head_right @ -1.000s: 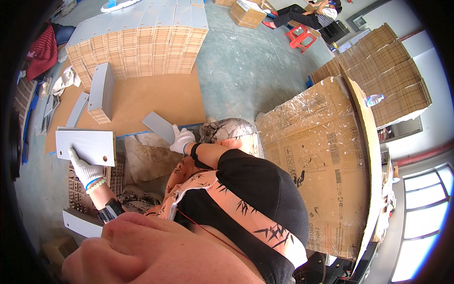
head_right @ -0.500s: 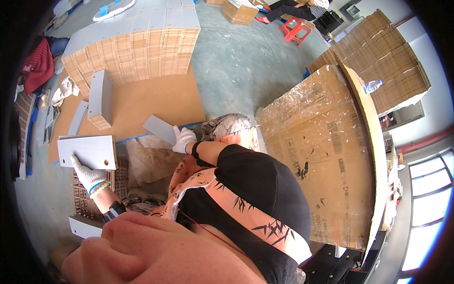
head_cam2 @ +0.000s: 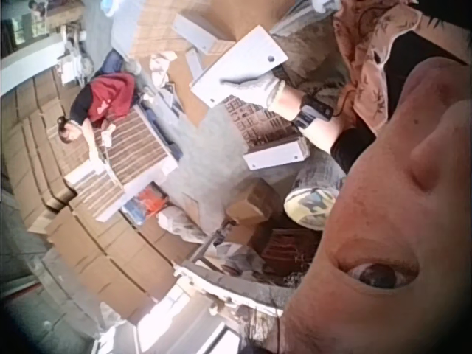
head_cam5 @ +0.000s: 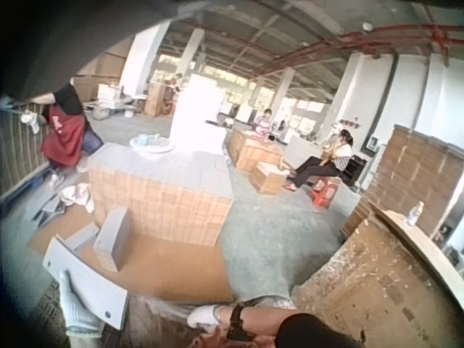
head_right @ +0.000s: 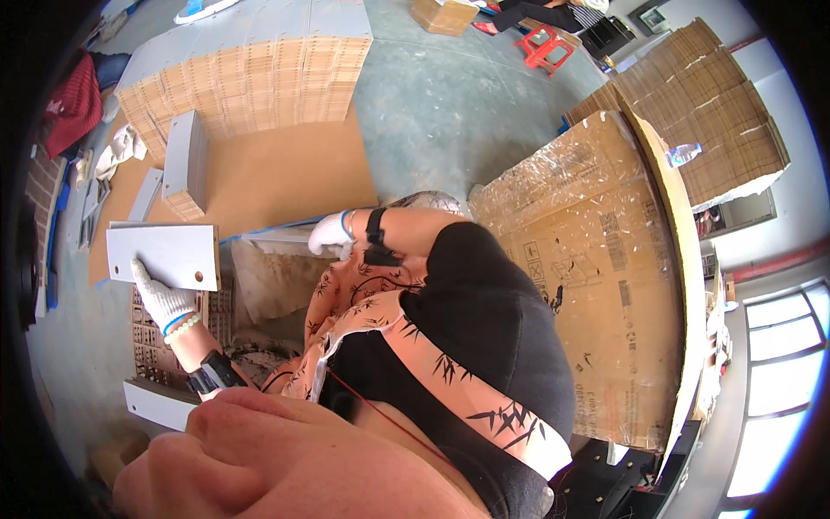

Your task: The recorder is inspecting and organizing wooden furniture panels and small wooden joint blocks on a factory floor.

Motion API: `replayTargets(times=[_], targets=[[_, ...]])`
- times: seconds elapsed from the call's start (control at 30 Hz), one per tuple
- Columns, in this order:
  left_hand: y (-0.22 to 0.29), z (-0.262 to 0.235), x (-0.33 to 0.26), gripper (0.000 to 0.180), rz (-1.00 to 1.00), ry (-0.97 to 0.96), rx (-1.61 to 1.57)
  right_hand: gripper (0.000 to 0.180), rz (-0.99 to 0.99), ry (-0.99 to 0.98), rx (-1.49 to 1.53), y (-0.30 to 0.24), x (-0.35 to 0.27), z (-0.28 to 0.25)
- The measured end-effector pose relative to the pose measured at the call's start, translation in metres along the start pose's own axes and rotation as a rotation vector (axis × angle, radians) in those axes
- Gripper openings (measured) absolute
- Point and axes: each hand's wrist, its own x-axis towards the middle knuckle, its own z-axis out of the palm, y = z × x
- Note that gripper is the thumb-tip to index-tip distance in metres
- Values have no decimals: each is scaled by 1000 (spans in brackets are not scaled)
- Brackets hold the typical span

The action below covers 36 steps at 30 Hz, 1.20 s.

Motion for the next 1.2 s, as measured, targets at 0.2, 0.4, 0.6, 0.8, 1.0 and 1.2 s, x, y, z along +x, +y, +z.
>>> replayTargets(times=[0.2, 0.4, 0.6, 0.8, 1.0, 1.2], targets=[[-1, 20, -10, 57, 34, -46, -14, 28, -696, -354, -204, 11, 31, -20], [5, 45, -39, 53, 35, -257, -118, 33, -565, -406, 147, -138, -43, 9], [4, 68, -77, 40, 30, -402, -196, 33, -746, -284, 128, -235, -46, 54], [-22, 41, -87, 42, 703, -266, 232, 34, -777, -417, 55, -296, -42, 187], [6, 39, -100, 52, 324, -221, -229, 33, -716, -686, -20, -302, -42, 244], [16, 34, -96, 57, 354, -155, -389, 28, -473, -911, 79, -288, -31, 270]])
